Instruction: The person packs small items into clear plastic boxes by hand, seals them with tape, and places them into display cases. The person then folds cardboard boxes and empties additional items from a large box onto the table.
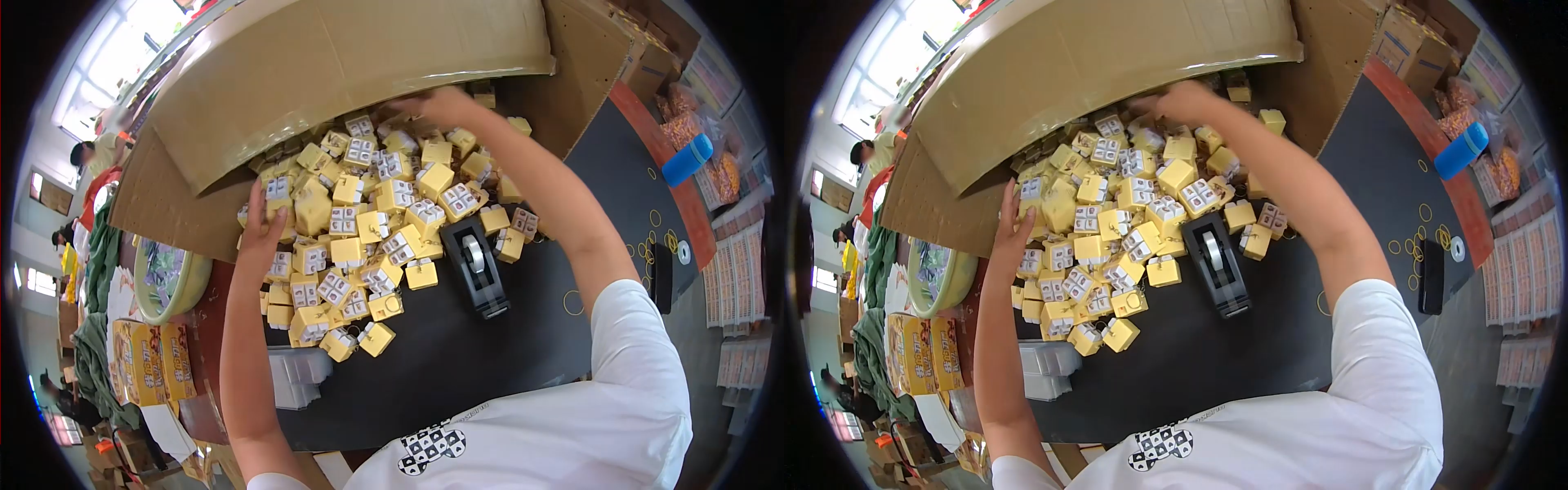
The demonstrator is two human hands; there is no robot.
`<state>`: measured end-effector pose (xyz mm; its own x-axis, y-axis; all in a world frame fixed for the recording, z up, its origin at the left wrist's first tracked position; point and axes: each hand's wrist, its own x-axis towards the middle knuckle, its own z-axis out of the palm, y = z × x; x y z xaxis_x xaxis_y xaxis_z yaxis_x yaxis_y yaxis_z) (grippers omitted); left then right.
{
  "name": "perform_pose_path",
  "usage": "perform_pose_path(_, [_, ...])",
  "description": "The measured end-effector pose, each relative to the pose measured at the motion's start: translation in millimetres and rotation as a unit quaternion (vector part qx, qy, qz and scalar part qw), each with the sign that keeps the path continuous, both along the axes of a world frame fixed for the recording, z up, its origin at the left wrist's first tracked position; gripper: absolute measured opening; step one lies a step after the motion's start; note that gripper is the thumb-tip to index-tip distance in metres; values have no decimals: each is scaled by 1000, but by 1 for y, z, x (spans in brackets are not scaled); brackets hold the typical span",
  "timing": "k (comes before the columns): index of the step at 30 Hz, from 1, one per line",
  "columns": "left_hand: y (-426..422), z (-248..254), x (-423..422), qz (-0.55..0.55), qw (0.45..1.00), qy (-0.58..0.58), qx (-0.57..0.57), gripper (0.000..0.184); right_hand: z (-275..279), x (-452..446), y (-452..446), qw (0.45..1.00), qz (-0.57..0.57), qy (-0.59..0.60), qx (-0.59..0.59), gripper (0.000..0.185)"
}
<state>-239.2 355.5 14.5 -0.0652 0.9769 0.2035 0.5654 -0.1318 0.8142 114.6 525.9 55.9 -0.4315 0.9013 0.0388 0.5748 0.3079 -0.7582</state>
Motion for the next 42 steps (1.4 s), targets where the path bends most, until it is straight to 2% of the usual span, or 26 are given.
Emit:
perform_pose_path(2, [-3, -1, -5, -15, 999, 37, 18, 65, -36, 77, 68, 984, -171, -42, 6, 70])
perform_pose_path(3, [-4, -4, -5, 0, 997, 78, -12, 66, -52, 78, 89, 965, -253, -62, 9, 71])
perform_pose_path(4, [-5, -8, -5, 15, 992, 120, -42, 68, -75, 110, 117, 967, -245, -62, 13, 71])
perform_pose_path(5, [-5, -12, -5, 31, 984, 162, -72, 70, -96, 142, 143, 965, -230, 128, 6, 70])
perform_pose_path(6, [-4, -13, -5, 47, 973, 203, -101, 72, -114, 154, 172, 927, -206, 314, -3, 71])
perform_pose_path(11, [-5, -14, -2, 64, 972, 204, -100, 73, -187, 99, 308, 957, -81, 234, 154, 90])
perform_pose_path(12, [-6, -17, -3, 65, 972, 200, -103, 73, -149, 91, 289, 958, -79, 231, 151, 90])
perform_pose_path(14, [-6, -17, -1, 67, 971, 204, -101, 73, -91, 51, 209, 989, -52, 136, -10, 88])
perform_pose_path(16, [-4, -14, -1, 67, 969, 216, -99, 73, -25, -6, 75, 983, -26, 45, -174, 86])
perform_pose_path(18, [1, -20, -4, 63, 971, 220, -74, 76, -54, -34, 88, 994, 8, 28, -102, 74])
perform_pose_path(19, [6, -27, -5, 62, 970, 220, -82, 76, -42, -31, 70, 993, 9, 28, -110, 74])
perform_pose_path(21, [11, -38, -15, 62, 985, 154, -56, 78, -2, -35, 33, 992, 110, -36, -40, 62])
perform_pose_path(23, [-3, -8, 9, 85, 988, 81, -100, 75, 12, -50, -13, 970, 198, -138, -7, 55])
perform_pose_path(24, [3, -21, 6, 110, 984, 130, -59, 72, -5, -60, -25, 938, 251, -7, 240, 59])
perform_pose_path(25, [5, -32, -4, 138, 973, 183, -20, 69, -4, -55, -22, 970, 220, -38, 99, 57])
perform_pose_path(26, [-5, -28, -4, 99, 970, 188, 120, 61, 29, -51, -50, 979, 183, -78, -42, 55])
perform_pose_path(28, [-44, 21, 11, 124, 990, 23, 65, 55, 19, -36, -61, 941, 221, -10, 256, 54])
perform_pose_path(29, [-68, 37, 4, 143, 987, 26, 65, 55, 27, -32, -79, 940, 207, 3, 270, 48])
perform_pose_path(31, [-114, 67, -6, 108, 993, 37, -40, 49, 42, -20, -108, 955, 221, 2, 196, 44])
perform_pose_path(33, [-166, 94, -21, 79, 985, 99, -118, 48, 69, -16, -159, 973, 201, -60, 96, 39])
perform_pose_path(34, [-191, 97, -32, 86, 984, 103, -114, 48, 69, -14, -177, 972, 206, -56, 101, 39])
perform_pose_path(36, [-238, 87, -57, 34, 971, 177, -157, 61, 61, -12, -208, 950, 270, 48, 147, 37])
perform_pose_path(38, [-273, 86, -63, -4, 940, 234, -246, 86, 70, -20, -258, 954, 266, 60, 126, 36])
perform_pose_path(39, [-285, 82, -60, -4, 941, 239, -240, 86, 73, -26, -280, 948, 292, 60, 111, 38])
perform_pose_path(41, [-300, 69, -49, -23, 826, 503, -254, 110, 63, -43, -314, 936, 333, 85, 68, 41])
perform_pose_path(42, [-302, 64, -50, -24, 828, 503, -246, 110, 59, -56, -331, 939, 330, 70, 73, 43])
